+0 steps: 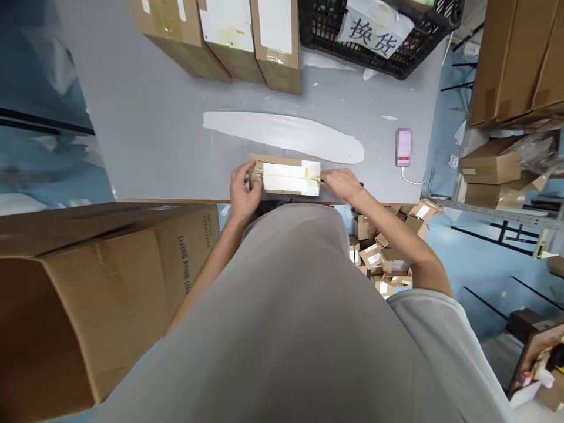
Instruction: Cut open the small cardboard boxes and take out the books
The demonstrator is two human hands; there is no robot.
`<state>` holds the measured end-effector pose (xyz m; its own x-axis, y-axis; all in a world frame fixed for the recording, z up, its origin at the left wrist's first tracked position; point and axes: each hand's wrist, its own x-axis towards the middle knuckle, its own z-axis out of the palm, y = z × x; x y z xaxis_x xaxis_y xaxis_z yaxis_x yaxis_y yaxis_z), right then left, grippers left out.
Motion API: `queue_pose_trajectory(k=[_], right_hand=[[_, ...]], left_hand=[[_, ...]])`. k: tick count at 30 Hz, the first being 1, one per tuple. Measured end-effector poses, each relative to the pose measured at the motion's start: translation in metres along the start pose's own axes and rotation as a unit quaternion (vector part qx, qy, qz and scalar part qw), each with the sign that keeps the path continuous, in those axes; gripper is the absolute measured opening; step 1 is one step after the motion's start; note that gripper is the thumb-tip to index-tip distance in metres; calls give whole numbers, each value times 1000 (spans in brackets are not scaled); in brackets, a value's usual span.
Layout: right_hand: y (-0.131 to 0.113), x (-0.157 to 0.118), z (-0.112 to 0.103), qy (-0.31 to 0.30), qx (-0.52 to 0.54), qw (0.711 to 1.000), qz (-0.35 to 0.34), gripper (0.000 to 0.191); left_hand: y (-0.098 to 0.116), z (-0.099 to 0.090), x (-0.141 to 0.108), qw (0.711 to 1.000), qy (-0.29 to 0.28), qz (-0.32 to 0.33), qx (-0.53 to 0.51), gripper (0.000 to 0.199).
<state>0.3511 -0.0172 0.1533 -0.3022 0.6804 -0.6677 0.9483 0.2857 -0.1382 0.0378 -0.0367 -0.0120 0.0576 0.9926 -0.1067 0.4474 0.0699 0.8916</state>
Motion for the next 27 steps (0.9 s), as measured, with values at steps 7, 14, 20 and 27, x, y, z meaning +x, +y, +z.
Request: queue_pose_trajectory(k=[7,14,20,27], right_hand=[[-63,30,-2,-14,28,999,-29,42],[-59,14,4,-37,29,998,32,46],[-56,10,11,-33,52,997,52,47],[-45,22,20,-15,73,996,40,44]], left_hand=[[18,-21,8,983,12,-22,183,104],[43,-27,10,966,-64,-99,231,111],[46,-29,9,974,-63,-102,194,112],[41,-31,11,974,-65,-95,195,116]])
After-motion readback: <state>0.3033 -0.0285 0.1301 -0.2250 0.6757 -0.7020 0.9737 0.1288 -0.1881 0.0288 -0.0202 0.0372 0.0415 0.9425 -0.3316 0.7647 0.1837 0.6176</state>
